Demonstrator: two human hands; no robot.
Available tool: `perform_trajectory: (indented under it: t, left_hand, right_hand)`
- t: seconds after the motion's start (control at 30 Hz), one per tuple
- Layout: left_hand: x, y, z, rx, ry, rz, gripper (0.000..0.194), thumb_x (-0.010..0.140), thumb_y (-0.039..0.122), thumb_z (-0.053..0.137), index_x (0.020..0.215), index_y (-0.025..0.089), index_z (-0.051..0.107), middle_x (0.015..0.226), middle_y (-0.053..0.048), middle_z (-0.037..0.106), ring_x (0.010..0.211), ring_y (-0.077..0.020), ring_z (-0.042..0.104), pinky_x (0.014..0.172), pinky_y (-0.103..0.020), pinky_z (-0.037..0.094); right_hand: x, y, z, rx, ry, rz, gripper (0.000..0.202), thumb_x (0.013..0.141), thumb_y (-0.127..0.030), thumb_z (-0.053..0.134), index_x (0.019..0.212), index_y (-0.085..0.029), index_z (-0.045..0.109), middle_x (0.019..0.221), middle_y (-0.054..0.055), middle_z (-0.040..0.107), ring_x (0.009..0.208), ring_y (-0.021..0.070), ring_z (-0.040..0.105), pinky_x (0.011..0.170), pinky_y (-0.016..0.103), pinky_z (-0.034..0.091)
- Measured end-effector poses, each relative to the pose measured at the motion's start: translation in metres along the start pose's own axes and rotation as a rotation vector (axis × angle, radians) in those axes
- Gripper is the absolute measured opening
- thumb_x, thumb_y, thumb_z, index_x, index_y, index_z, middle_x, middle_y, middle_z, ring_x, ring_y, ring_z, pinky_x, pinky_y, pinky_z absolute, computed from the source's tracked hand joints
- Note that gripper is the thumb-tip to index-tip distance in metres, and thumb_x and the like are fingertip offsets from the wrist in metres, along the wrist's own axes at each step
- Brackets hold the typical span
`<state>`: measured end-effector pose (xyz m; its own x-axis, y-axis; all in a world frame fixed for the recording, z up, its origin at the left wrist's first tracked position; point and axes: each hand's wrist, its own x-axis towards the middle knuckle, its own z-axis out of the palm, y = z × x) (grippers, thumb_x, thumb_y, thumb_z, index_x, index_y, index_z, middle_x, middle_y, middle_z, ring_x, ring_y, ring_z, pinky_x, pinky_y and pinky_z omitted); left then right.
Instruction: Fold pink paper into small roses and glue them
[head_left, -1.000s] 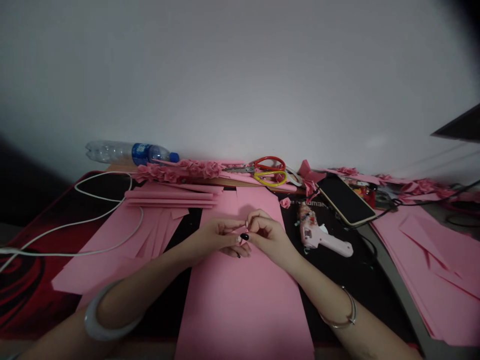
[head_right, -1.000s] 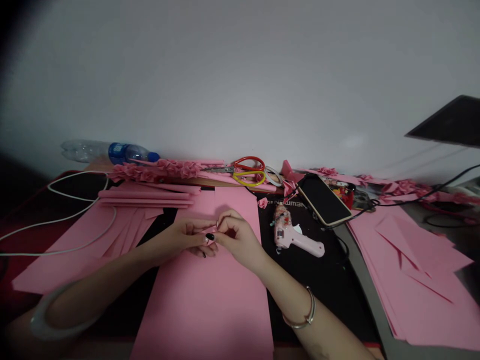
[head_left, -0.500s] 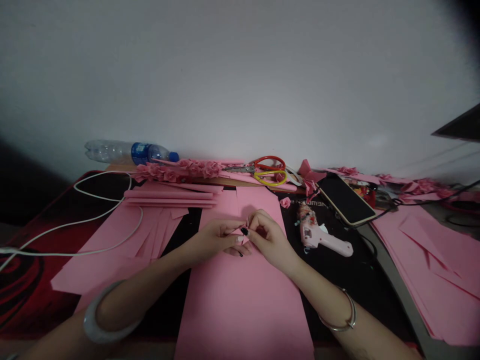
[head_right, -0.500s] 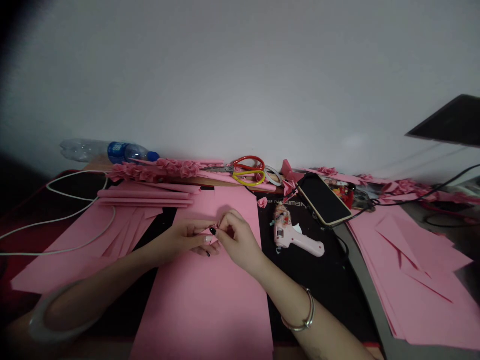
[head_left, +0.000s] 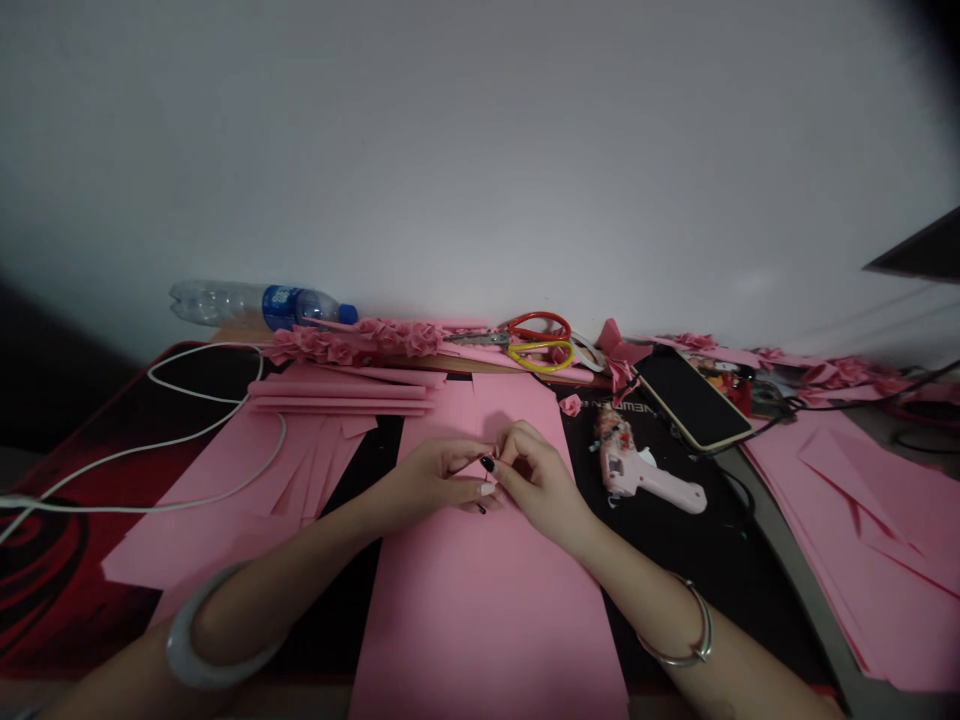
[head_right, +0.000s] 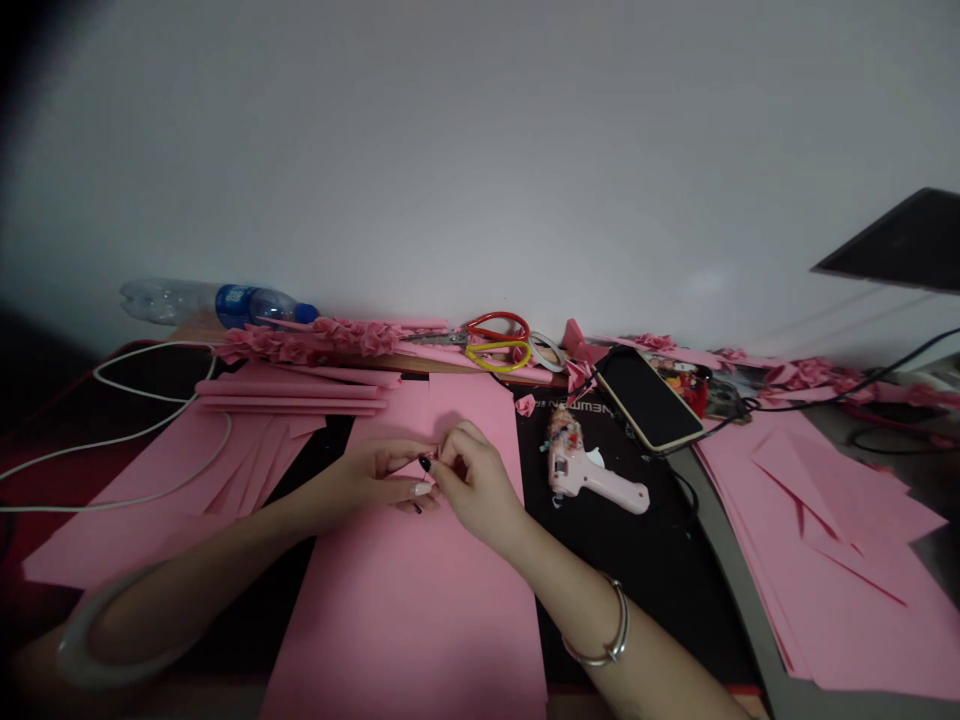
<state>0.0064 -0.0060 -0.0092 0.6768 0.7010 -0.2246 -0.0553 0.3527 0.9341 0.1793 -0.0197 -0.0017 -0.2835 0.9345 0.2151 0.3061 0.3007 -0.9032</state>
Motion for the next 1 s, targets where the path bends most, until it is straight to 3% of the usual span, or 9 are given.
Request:
perform_trajectory:
  t: [0.27,0.47,0.63,0.8,1.0]
  left_hand:
    - [-0.0006,0.003,0.0006,0.005,0.013,-0.046,0.03,0.076,0.021,0.065,0.105,0.018,0.064,0.089,-0.006,0.069,0.076,-0.0161,0.068,0.069,-0.026,0.054]
    - [-0.0005,0.0048,0.0027,-0.032,0.008,-0.008,0.048,0.073,0.023,0.068,0.12,0.024,0.055,0.114,-0.009,0.062,0.077,-0.0167,0.068,0.068,-0.028,0.054]
    - [-0.0012,0.0061,0.0032,-0.012,0.0,-0.019,0.053,0.075,0.021,0.067,0.125,0.023,0.05,0.103,-0.008,0.066,0.08,-0.0191,0.068,0.07,-0.03,0.053]
    - [-0.0005,0.0018,0.0015,-0.011,-0.005,0.021,0.051,0.075,0.02,0.066,0.124,0.025,0.051,0.106,-0.007,0.065,0.079,-0.0186,0.069,0.07,-0.031,0.054]
    - [-0.0001,0.0015,0.0007,-0.018,-0.026,0.031,0.059,0.074,0.019,0.068,0.128,0.027,0.046,0.119,-0.01,0.06,0.078,-0.017,0.069,0.069,-0.029,0.053]
  right_hand:
    - [0.0014,0.0,0.0004,0.059,0.036,0.09,0.018,0.077,-0.012,0.055,0.064,-0.019,0.045,0.074,0.0,0.045,0.068,0.0137,0.047,0.059,0.027,0.037]
    - [0.0036,0.0009,-0.0014,0.09,0.042,0.079,0.019,0.077,-0.012,0.056,0.062,-0.019,0.046,0.074,0.0,0.047,0.07,0.014,0.047,0.062,0.027,0.038]
    - [0.0034,0.0031,-0.0019,0.092,0.048,0.1,0.02,0.075,-0.012,0.059,0.061,-0.019,0.046,0.076,0.001,0.048,0.071,0.0143,0.048,0.063,0.028,0.038]
    - [0.0037,0.0052,-0.0028,0.107,0.064,0.113,0.021,0.073,-0.014,0.062,0.059,-0.018,0.047,0.074,0.0,0.049,0.069,0.0137,0.048,0.062,0.027,0.037]
    - [0.0046,0.0049,-0.0012,0.246,-0.004,0.283,0.019,0.073,-0.021,0.064,0.063,-0.019,0.047,0.056,-0.005,0.046,0.048,0.0091,0.041,0.047,0.023,0.031]
